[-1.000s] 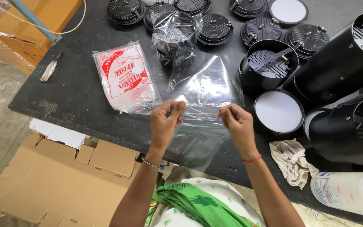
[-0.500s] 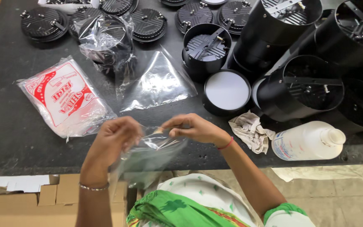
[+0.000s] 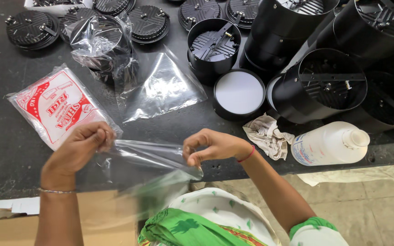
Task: The person wipes the white diffuser of a black cylindrical light fixture with a cloth, then places the fixture into a clear plastic bag and seals it. The person repeats this process with a second fixture, handling each item individually.
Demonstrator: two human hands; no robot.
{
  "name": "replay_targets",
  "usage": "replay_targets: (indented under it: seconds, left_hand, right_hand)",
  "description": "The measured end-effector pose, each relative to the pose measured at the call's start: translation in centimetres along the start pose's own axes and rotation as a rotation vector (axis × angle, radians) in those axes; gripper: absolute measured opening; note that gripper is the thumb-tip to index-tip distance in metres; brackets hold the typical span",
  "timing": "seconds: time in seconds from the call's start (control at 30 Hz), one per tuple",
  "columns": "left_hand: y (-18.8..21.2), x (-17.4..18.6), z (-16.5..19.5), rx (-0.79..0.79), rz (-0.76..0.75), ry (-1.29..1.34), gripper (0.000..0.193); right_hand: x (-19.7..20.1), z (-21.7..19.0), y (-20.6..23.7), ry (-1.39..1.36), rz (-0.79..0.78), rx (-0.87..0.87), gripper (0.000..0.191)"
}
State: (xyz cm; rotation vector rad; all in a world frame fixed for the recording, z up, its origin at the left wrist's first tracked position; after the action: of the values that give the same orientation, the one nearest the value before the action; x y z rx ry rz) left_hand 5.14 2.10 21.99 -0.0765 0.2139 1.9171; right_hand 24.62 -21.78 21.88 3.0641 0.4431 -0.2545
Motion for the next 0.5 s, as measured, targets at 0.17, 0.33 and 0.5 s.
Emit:
replay_targets:
  seconds: [0.17,0.33,0.5]
  left_hand:
    - [-2.8,1.3,-1.4,0.108,0.077,-0.541,0.034]
    - [-9.6,-1.0,2.8,-0.346,0.122,-1.367,0.011]
    - [-12.4,-5.4,2.4,-0.324,0.157,-1.495,0.021]
  right_hand:
    - [-0.4,0.5,-0.3,-0.165,-0.159,0.214,0.037]
    - [0.3,1.9,-2.1,-0.206,0.016,0.047,0.042]
    - [0.0,1.8,-1.7,-0.008,0.131,0.048,0.039]
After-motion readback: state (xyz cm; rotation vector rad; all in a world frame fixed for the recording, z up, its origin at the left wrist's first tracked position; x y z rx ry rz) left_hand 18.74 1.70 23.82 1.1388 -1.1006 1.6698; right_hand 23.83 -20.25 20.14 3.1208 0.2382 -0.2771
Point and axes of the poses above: each hand's wrist, its own y-axis away from the middle knuckle, its own x-axis out of the back of the hand, z = x × y, the point moved 6 cm from there along -y, towards the middle knuckle, and after that the axes turned 3 degrees about z, right-handed, at the moved point
